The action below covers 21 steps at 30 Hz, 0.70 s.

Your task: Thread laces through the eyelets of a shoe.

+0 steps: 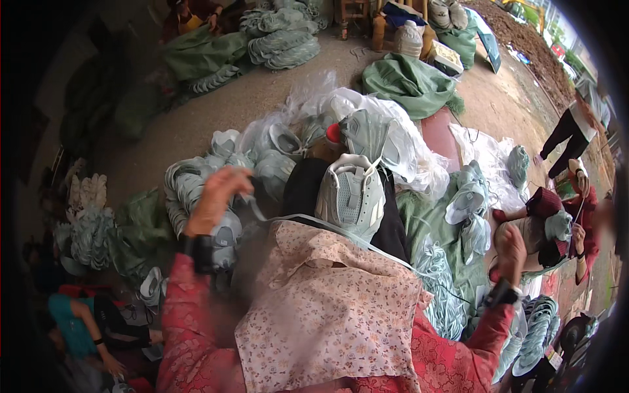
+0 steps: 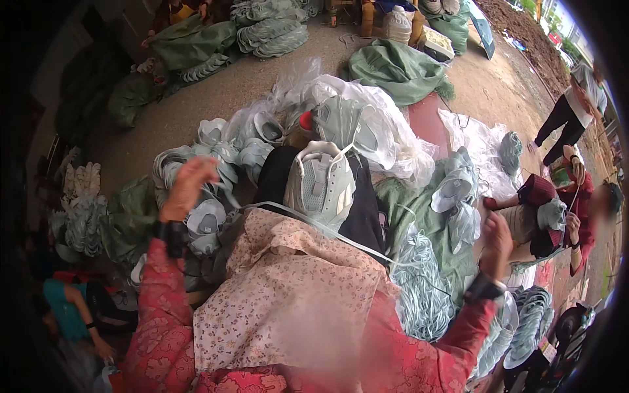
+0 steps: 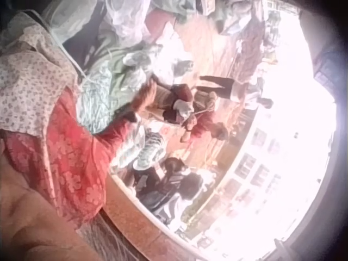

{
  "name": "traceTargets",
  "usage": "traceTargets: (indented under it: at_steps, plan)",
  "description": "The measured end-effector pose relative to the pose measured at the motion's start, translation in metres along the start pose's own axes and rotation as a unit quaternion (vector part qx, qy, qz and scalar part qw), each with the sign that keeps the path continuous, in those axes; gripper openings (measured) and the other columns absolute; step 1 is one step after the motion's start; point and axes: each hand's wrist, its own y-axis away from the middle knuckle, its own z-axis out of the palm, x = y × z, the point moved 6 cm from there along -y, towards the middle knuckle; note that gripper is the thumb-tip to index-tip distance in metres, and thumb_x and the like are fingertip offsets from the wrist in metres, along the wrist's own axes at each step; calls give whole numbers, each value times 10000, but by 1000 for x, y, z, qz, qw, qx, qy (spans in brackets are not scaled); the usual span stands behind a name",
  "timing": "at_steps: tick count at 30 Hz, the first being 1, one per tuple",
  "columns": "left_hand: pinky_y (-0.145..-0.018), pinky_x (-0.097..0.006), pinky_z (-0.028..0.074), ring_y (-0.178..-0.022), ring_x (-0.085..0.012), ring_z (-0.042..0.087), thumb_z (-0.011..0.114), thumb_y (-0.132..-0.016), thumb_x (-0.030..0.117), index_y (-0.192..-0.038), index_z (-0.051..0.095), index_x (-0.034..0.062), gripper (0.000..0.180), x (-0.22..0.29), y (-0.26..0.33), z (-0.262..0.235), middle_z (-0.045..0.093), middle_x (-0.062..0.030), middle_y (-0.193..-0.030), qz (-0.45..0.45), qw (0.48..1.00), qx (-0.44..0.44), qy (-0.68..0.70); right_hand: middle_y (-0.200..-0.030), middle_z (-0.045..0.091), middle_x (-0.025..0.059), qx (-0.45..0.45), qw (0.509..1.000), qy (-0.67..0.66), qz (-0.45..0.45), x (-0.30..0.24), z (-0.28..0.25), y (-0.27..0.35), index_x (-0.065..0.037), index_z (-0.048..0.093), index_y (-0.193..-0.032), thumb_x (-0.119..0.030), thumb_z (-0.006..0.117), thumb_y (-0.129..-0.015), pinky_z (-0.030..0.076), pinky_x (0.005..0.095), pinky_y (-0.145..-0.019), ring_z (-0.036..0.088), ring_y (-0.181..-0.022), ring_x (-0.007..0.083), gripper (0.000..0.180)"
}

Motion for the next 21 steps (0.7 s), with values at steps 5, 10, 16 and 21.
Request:
traceTargets:
  at_steps: [5, 10, 16, 21]
  plan:
    - [-771, -259, 498, -810, -101, 604, 670, -922, 86, -1065, 695, -16, 178, -9, -2, 137, 649, -21, -868, -56, 968, -233, 70, -922, 702, 71, -256, 949, 175, 55, 30, 321, 101, -12, 668, -1001, -141, 650, -948, 540, 273, -699, 662, -788, 137, 141]
    - [-729, -251, 454, -802, -87, 546, 745, -862, 104, -1018, 724, 11, 183, -11, -7, 173, 575, 3, -853, 103, 955, -243, -133, -890, 693, 126, -367, 856, 338, -137, 77, 389, 144, -23, 664, -1004, -107, 697, -901, 526, 321, -721, 686, -793, 237, 137]
    - [-734, -282, 485, -807, -130, 588, 746, -833, 55, -930, 717, 22, 107, -11, -4, 180, 552, -31, -844, 158, 953, -212, -149, -882, 673, 140, -374, 808, 382, -247, 59, 400, 156, -41, 643, -942, -82, 687, -877, 535, 365, -673, 679, -788, 319, 88]
    - [-728, -272, 446, -788, -130, 538, 749, -818, 52, -902, 725, 33, 90, -15, -5, 181, 506, -13, -810, 168, 952, -217, -137, -830, 632, 115, -393, 753, 408, -335, 56, 405, 162, -55, 617, -941, -65, 691, -845, 522, 392, -630, 658, -746, 321, 122]
